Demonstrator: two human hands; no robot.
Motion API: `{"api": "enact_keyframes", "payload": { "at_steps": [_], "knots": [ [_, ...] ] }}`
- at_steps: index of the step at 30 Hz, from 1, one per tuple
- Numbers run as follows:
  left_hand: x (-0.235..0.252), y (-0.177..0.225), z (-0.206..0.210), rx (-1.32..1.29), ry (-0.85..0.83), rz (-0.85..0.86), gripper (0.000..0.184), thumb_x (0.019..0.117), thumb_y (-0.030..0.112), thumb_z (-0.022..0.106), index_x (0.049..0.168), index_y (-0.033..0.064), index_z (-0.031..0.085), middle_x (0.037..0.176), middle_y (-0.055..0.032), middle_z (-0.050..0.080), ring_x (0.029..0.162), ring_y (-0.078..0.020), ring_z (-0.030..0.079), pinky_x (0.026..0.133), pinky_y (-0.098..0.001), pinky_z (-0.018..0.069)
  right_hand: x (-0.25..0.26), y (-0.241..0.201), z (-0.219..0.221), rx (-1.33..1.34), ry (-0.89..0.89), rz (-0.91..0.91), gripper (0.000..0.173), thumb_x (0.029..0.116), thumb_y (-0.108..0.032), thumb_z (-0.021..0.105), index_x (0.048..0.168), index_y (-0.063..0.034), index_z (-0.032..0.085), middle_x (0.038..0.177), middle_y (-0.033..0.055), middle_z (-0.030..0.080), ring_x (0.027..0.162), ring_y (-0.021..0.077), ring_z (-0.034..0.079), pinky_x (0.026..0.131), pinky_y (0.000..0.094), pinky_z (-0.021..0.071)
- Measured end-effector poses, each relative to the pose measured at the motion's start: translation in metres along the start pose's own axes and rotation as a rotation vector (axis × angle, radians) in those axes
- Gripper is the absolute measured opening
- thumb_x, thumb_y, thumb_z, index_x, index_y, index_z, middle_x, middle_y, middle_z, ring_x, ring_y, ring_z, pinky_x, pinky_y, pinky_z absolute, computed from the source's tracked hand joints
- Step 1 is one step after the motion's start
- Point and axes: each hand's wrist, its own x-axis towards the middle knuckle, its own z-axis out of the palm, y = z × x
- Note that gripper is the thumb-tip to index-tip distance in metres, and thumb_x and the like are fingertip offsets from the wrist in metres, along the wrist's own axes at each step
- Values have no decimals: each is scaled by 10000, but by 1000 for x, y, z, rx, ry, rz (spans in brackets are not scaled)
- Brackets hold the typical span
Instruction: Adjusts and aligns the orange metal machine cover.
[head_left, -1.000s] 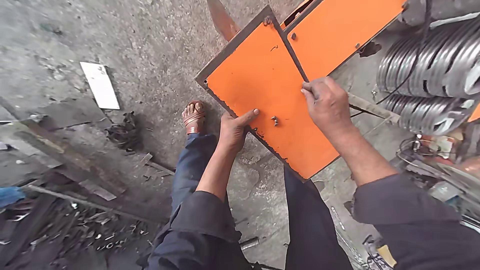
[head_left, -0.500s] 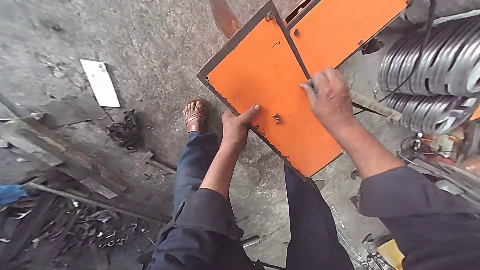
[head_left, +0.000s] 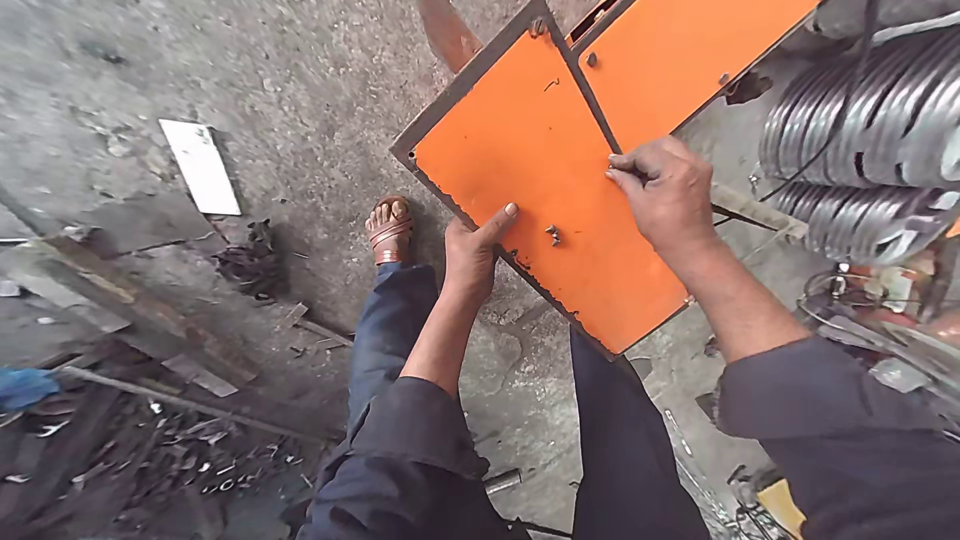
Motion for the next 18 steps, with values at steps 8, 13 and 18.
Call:
{"api": "enact_keyframes", "payload": {
  "at_steps": [8,13,18],
  "knots": [
    [-2,2,-2,15,-18,-14,384,919,86,760,1251,13,582,1080,-137,737,976,-253,742,878,-451,631,7,-1,-10,-29,-97,27,137,958,-170,712,1031,-74,776,1045,111,731,968,218,706,896,370,577],
    [-12,7,-1,93,-24,-36,399,939,183,761,1286,91,587,1106,-81,734,982,-204,737,863,-416,631,15,-9,-19,-172,-234,5,147,968,-165,686,1005,-43,758,976,152,736,948,314,715,862,492,568],
    [-11,7,-1,89,-25,-46,393,934,185,768,1275,91,597,1098,-81,739,973,-209,740,857,-415,634,26,-14,-23,-227,-377,-51,159,994,-159,656,1036,-43,757,1027,177,722,998,361,704,884,540,560]
  ]
}}
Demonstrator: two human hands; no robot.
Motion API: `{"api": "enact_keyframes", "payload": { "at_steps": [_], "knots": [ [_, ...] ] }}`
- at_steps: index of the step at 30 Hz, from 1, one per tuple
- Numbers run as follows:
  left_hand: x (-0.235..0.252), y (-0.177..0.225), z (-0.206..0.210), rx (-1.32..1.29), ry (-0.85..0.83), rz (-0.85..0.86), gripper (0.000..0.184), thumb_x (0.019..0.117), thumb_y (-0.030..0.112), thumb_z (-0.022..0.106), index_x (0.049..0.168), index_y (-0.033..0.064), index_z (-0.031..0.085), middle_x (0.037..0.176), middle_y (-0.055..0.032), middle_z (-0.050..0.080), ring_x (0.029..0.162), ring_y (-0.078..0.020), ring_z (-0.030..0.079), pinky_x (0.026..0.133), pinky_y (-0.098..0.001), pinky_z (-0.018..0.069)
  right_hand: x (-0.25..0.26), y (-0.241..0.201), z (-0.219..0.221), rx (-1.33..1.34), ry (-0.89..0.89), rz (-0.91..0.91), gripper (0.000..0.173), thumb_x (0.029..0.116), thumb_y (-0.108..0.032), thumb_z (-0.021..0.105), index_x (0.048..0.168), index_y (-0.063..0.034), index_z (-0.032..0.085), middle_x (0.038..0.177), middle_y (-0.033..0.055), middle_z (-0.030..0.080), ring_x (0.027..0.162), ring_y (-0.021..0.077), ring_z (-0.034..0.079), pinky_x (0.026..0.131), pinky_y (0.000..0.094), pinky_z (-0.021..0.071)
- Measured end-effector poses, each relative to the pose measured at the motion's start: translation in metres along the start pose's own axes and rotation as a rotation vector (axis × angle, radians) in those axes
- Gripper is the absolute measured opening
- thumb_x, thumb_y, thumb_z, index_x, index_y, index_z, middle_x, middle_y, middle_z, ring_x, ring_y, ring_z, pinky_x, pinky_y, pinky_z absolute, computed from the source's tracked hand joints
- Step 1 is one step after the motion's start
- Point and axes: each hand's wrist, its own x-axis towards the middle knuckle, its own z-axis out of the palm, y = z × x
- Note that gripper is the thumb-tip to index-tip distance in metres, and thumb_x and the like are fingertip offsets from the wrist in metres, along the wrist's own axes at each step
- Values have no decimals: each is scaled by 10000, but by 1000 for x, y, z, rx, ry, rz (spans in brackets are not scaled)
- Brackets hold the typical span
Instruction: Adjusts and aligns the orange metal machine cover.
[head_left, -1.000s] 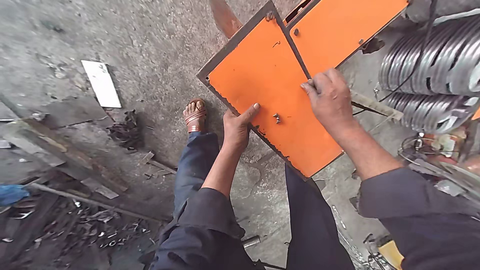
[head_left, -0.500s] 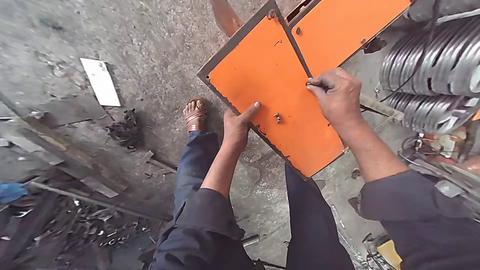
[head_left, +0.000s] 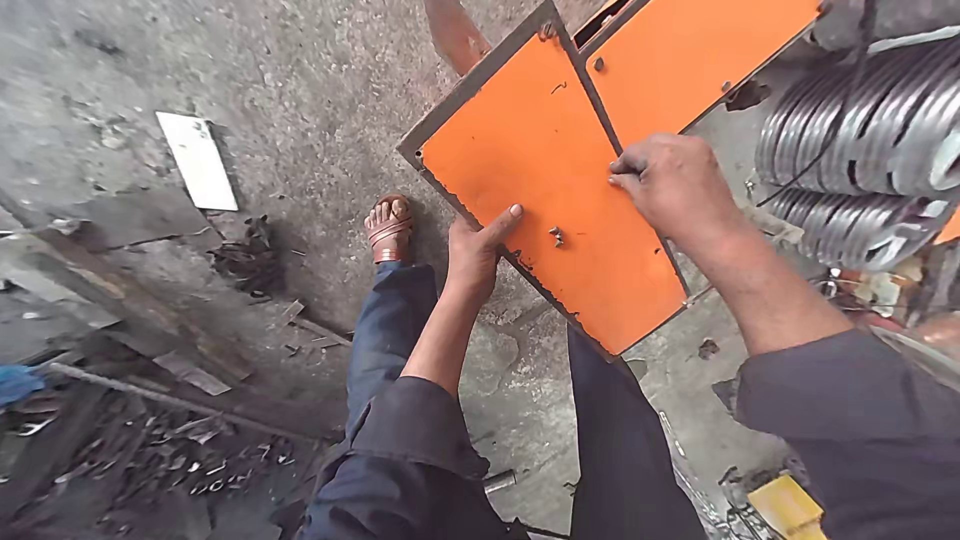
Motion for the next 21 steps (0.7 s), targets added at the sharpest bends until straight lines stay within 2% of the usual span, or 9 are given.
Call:
{"api": "enact_keyframes", "payload": {
  "at_steps": [5,8,11,15,17,19,21],
  "knots": [
    [0,-1,0,-12,-8,9,373,941,176,759,1268,96,598,1096,-72,740,968,-199,741,852,-404,635,-4,7,8,3,86,-95,187,1015,-154,622,1047,-37,765,1045,184,722,975,346,711,861,497,578],
    [0,-2,0,-40,-13,16,382,929,156,767,1266,99,597,1088,-71,739,960,-198,741,839,-405,637,-6,8,15,49,158,-44,197,1009,-179,634,1049,-47,774,1022,160,723,951,314,712,859,471,581],
    [1,-3,-2,-69,-52,36,396,907,79,769,1258,108,587,1086,-64,739,957,-184,740,835,-389,638,-5,7,15,120,177,32,183,972,-198,692,1016,-40,773,975,146,732,931,284,711,869,449,574],
    [11,-7,-2,-138,-28,43,442,839,-29,793,1219,-3,568,1054,-150,736,954,-256,744,859,-451,637,-7,11,20,188,204,66,215,971,-235,702,995,-30,758,960,127,741,904,238,717,860,400,578],
    [10,-4,-1,-118,-18,35,426,849,-17,788,1218,18,578,1052,-130,739,950,-240,745,855,-434,637,-8,12,24,181,236,44,244,988,-253,684,989,-18,747,938,134,726,879,240,708,837,389,578],
    [3,-2,-1,-55,-20,13,410,883,33,778,1243,80,589,1077,-81,740,957,-203,742,847,-402,636,-8,12,29,166,268,24,298,1006,-285,664,950,2,720,903,155,696,847,267,691,794,404,571],
    [1,-1,-1,-41,-21,6,408,889,49,778,1250,91,592,1086,-78,739,960,-204,742,844,-404,638,-8,12,33,140,284,10,367,1031,-324,627,915,21,675,872,172,639,830,299,658,771,428,553]
  ]
}}
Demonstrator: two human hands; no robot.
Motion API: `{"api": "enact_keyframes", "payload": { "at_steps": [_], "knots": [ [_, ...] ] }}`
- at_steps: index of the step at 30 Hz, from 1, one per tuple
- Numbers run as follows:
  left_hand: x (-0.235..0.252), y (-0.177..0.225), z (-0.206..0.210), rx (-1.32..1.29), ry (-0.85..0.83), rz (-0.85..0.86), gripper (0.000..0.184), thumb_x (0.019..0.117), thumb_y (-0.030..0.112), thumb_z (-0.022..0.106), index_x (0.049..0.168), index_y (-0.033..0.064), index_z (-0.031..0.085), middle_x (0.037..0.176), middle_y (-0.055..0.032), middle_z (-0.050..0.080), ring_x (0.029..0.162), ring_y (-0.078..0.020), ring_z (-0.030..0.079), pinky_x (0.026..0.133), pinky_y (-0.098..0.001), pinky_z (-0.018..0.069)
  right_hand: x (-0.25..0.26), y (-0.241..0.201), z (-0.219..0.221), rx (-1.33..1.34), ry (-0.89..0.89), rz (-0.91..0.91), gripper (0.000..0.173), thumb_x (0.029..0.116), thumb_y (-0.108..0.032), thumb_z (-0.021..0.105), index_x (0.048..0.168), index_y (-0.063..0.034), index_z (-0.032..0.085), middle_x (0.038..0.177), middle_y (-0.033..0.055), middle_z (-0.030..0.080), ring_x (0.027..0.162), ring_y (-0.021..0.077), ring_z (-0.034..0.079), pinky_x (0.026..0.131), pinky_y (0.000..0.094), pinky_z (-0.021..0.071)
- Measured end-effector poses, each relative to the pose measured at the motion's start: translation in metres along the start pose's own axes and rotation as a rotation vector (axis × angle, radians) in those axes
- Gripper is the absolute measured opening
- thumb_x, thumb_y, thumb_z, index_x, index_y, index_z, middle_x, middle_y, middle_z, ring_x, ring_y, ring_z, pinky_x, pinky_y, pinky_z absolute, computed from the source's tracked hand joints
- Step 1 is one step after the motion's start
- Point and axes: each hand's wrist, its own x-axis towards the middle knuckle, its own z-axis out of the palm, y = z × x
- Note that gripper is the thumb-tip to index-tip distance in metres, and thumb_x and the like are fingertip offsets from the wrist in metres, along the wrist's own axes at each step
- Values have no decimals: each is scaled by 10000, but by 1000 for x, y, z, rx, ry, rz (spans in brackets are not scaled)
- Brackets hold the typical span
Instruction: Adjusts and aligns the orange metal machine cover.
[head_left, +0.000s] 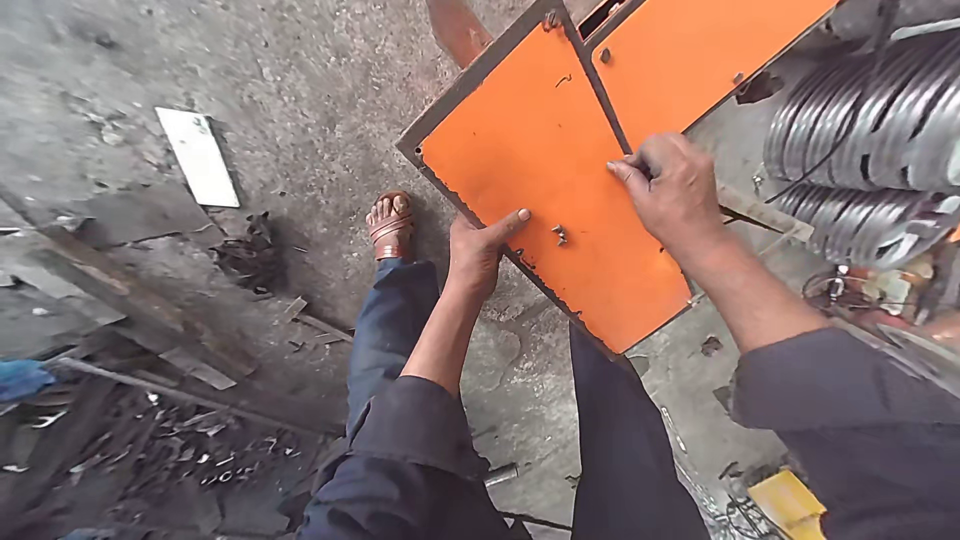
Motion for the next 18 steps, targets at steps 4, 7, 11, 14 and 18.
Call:
{"api": "enact_keyframes", "payload": {
  "at_steps": [4,7,11,14,18],
  "knots": [
    [9,-3,-1,-67,8,17,443,855,6,795,1240,10,577,1079,-147,732,975,-259,740,872,-455,634,0,1,4,-143,3,-44,434,1064,-383,554,931,21,644,889,207,612,876,382,641,784,514,516],
    [13,-4,-1,-91,14,17,451,839,-16,797,1226,-18,564,1067,-166,728,971,-274,740,879,-466,631,1,1,10,-253,44,-61,466,1080,-408,510,909,12,621,861,218,604,865,408,637,741,540,480],
    [12,-3,-1,-73,27,15,420,848,-7,795,1209,-11,580,1044,-153,737,952,-260,746,862,-454,638,-1,1,12,-153,60,42,528,1038,-490,562,942,24,640,890,207,639,871,384,659,780,537,519],
    [12,-3,0,-73,23,26,422,848,-9,795,1209,-9,576,1048,-149,738,953,-256,746,861,-451,639,-10,8,15,39,119,-11,450,991,-427,682,1165,-12,670,978,164,654,855,265,646,782,399,561],
    [12,-4,-1,-71,18,31,421,850,2,796,1211,-6,579,1053,-143,738,959,-254,744,866,-448,636,-21,18,22,111,217,-102,224,997,-212,692,1111,-25,744,1059,158,691,977,214,682,876,305,571]
  ]
}}
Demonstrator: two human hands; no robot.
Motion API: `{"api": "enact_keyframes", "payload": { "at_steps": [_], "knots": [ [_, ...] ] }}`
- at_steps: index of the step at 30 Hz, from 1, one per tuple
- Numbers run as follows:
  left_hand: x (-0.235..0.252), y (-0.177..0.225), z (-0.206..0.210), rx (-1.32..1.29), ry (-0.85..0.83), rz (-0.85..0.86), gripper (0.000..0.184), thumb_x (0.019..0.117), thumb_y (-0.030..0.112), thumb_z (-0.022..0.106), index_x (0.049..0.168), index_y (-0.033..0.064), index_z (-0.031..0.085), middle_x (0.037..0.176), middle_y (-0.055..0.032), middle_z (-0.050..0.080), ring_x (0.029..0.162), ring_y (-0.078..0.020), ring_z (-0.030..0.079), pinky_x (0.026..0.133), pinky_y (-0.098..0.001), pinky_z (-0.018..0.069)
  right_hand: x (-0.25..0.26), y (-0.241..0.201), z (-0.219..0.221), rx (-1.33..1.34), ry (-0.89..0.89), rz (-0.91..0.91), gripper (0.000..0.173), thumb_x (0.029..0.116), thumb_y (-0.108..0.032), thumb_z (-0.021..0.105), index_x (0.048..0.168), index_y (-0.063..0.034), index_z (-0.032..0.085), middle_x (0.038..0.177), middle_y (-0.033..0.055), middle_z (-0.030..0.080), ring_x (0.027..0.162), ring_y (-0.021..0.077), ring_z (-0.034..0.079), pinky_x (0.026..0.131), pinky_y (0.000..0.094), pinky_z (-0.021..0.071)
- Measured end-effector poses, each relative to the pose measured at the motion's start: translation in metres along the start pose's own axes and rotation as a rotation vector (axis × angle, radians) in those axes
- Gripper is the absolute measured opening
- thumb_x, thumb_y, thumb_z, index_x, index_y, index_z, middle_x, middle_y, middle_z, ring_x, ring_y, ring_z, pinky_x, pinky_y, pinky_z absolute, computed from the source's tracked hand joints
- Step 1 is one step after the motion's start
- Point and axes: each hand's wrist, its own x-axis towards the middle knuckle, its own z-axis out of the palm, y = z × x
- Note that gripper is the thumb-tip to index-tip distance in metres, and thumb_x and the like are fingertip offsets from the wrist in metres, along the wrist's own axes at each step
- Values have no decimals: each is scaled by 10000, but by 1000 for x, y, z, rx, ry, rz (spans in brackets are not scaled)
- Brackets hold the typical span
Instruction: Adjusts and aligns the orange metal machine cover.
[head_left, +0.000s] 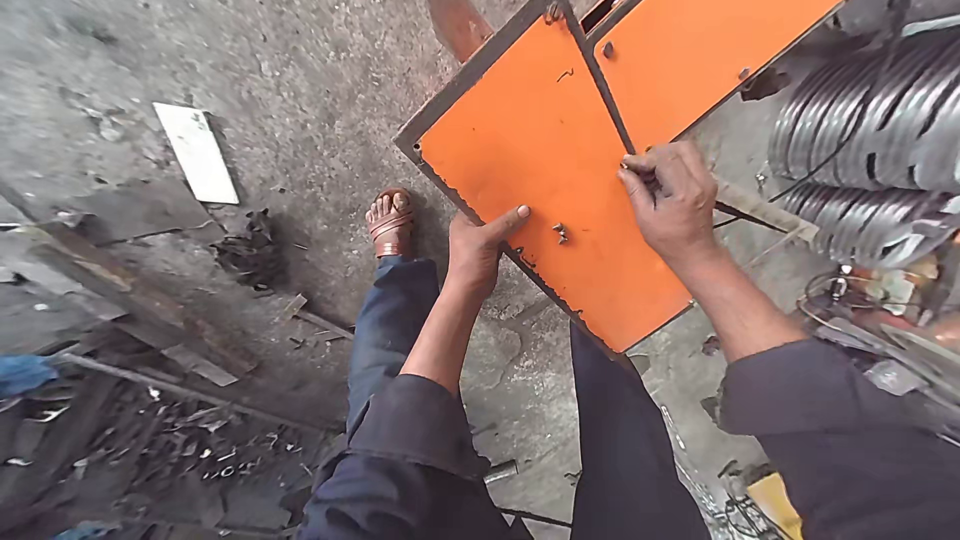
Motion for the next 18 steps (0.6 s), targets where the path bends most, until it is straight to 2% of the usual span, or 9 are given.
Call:
{"api": "enact_keyframes", "payload": {
  "at_steps": [2,4,5,6,8,11,14,16,18],
  "knots": [
    [0,0,0,-3,5,-6,430,851,0,792,1221,-9,573,1063,-151,734,966,-262,742,873,-455,634,0,0,3,-1,36,18,205,992,-214,703,1013,-14,737,1020,149,692,973,211,678,886,304,561],
    [-3,2,1,16,9,-15,431,858,14,790,1231,11,575,1065,-137,735,963,-252,742,867,-446,635,4,-4,9,-31,65,60,281,997,-267,698,920,2,708,929,152,660,886,234,656,820,331,553],
    [-5,2,2,34,7,-27,428,868,32,789,1239,35,577,1066,-117,736,962,-235,743,861,-429,635,6,-6,11,-50,71,81,322,1003,-291,687,891,11,690,892,157,641,847,247,644,788,349,544],
    [-3,2,2,19,9,-20,427,862,12,788,1230,18,572,1058,-133,737,958,-250,745,858,-443,638,7,-8,12,-62,71,101,338,1007,-306,678,889,10,685,881,154,632,829,246,638,771,352,542],
    [0,0,1,-2,11,-9,418,854,-10,785,1213,0,572,1046,-146,740,948,-262,749,854,-453,641,7,-10,11,-77,71,104,302,1005,-300,681,928,-9,705,912,138,653,838,216,654,772,320,554],
    [0,0,0,-4,10,-8,412,855,-9,785,1208,-1,572,1047,-143,738,949,-259,747,859,-450,638,1,-14,5,-89,40,104,239,995,-271,694,1029,-42,755,1008,130,697,916,195,688,832,296,575],
    [-1,2,1,8,3,-12,412,852,-1,792,1208,0,583,1050,-142,740,954,-255,746,863,-447,637,2,-18,-3,-77,-3,134,202,992,-230,682,1060,-55,758,1041,127,708,904,180,705,818,284,594],
    [-6,3,2,48,8,-30,410,865,31,793,1224,48,596,1061,-104,742,953,-222,746,848,-415,639,4,-20,-8,-109,-36,136,197,996,-204,664,1078,-60,770,1038,126,725,902,192,715,821,301,598],
    [-3,1,3,29,33,-6,448,835,2,806,1223,13,581,1061,-136,737,957,-248,744,855,-440,640,6,-23,-11,-185,-70,100,217,1017,-187,624,1111,-61,773,1040,132,742,921,234,722,833,347,593]
  ]
}}
